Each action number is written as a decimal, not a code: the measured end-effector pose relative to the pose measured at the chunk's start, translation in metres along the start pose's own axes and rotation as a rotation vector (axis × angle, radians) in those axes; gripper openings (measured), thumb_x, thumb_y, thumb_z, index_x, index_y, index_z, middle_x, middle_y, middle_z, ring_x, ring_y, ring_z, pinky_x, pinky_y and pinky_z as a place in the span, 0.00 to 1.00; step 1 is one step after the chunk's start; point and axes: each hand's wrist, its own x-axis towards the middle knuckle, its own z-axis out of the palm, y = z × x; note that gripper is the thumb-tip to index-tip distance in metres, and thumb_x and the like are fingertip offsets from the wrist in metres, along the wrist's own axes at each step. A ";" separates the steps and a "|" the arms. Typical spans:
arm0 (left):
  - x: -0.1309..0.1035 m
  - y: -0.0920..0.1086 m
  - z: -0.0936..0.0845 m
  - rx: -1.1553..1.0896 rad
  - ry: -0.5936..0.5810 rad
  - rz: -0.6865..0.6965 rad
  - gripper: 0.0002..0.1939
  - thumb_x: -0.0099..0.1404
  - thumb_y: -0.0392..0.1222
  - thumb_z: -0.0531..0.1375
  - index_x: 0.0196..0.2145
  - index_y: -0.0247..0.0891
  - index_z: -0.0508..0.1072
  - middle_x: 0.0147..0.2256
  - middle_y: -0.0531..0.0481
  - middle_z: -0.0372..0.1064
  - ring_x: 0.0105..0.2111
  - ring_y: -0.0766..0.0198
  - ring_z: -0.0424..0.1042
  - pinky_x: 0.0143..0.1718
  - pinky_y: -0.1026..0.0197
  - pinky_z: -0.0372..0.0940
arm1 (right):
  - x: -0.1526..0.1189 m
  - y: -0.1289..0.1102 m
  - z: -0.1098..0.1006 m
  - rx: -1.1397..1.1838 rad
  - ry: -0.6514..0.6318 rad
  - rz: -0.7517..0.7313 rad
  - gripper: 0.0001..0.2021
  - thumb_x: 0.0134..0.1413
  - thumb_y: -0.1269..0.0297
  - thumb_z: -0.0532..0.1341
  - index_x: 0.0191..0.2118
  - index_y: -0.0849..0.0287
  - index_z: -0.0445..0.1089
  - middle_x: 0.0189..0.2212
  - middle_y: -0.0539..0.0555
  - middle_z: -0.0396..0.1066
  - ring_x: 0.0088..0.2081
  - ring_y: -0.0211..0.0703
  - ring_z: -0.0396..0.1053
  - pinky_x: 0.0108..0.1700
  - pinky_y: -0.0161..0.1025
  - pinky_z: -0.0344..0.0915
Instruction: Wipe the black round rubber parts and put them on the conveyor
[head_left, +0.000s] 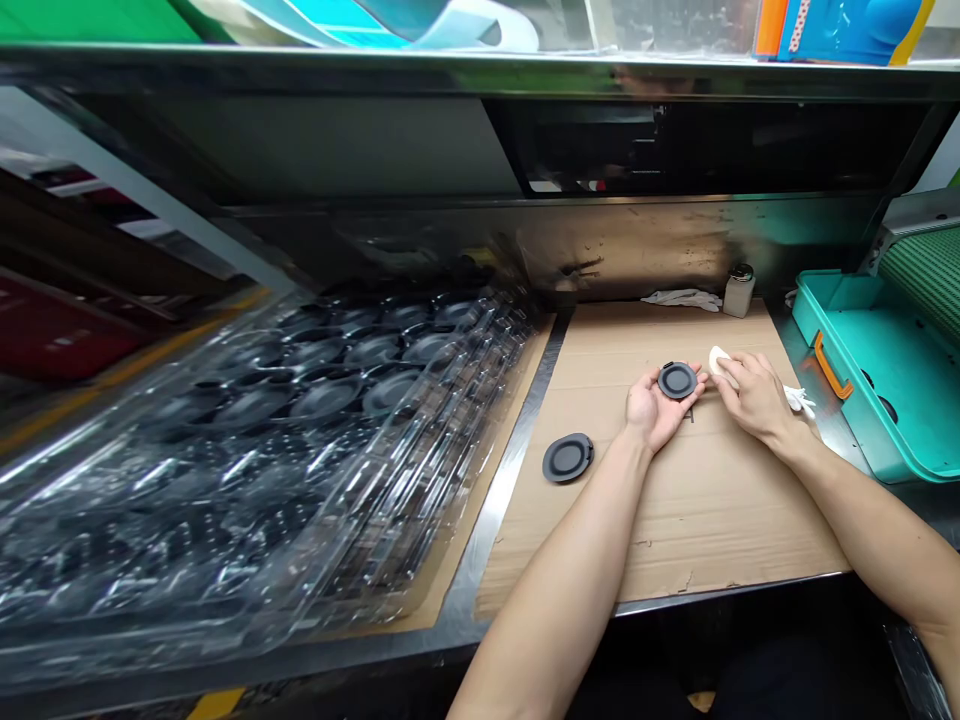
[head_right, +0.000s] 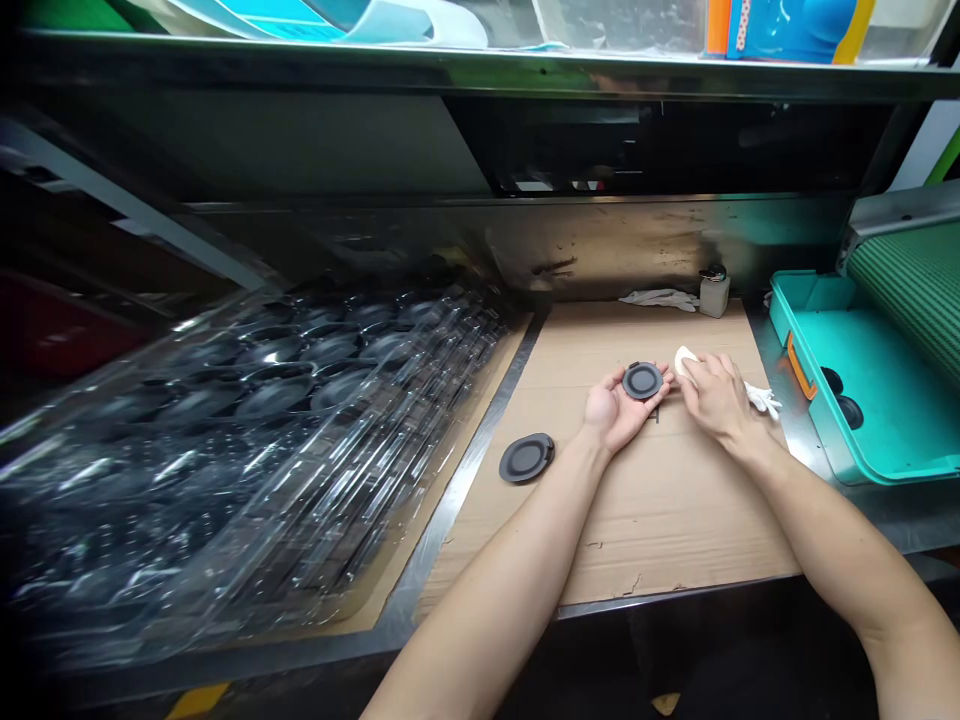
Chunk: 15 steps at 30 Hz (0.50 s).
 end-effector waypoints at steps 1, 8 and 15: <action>0.000 -0.001 0.000 0.012 0.002 0.019 0.18 0.76 0.41 0.46 0.44 0.31 0.74 0.46 0.34 0.78 0.54 0.48 0.77 0.51 0.49 0.75 | -0.001 -0.002 -0.001 0.023 0.007 -0.042 0.18 0.72 0.58 0.54 0.57 0.57 0.74 0.55 0.61 0.73 0.53 0.55 0.65 0.56 0.48 0.62; -0.001 -0.012 0.004 0.133 -0.014 0.084 0.21 0.78 0.43 0.46 0.44 0.30 0.76 0.50 0.34 0.77 0.57 0.51 0.74 0.60 0.49 0.68 | -0.006 -0.022 -0.006 0.059 -0.186 -0.219 0.15 0.74 0.58 0.52 0.53 0.53 0.74 0.52 0.59 0.73 0.48 0.52 0.64 0.49 0.46 0.63; -0.005 -0.022 0.008 0.129 -0.046 0.080 0.22 0.79 0.44 0.45 0.42 0.32 0.77 0.46 0.38 0.79 0.55 0.55 0.76 0.62 0.54 0.66 | 0.003 -0.034 -0.007 0.238 -0.152 -0.255 0.15 0.74 0.63 0.50 0.47 0.58 0.74 0.46 0.60 0.75 0.47 0.49 0.68 0.55 0.47 0.62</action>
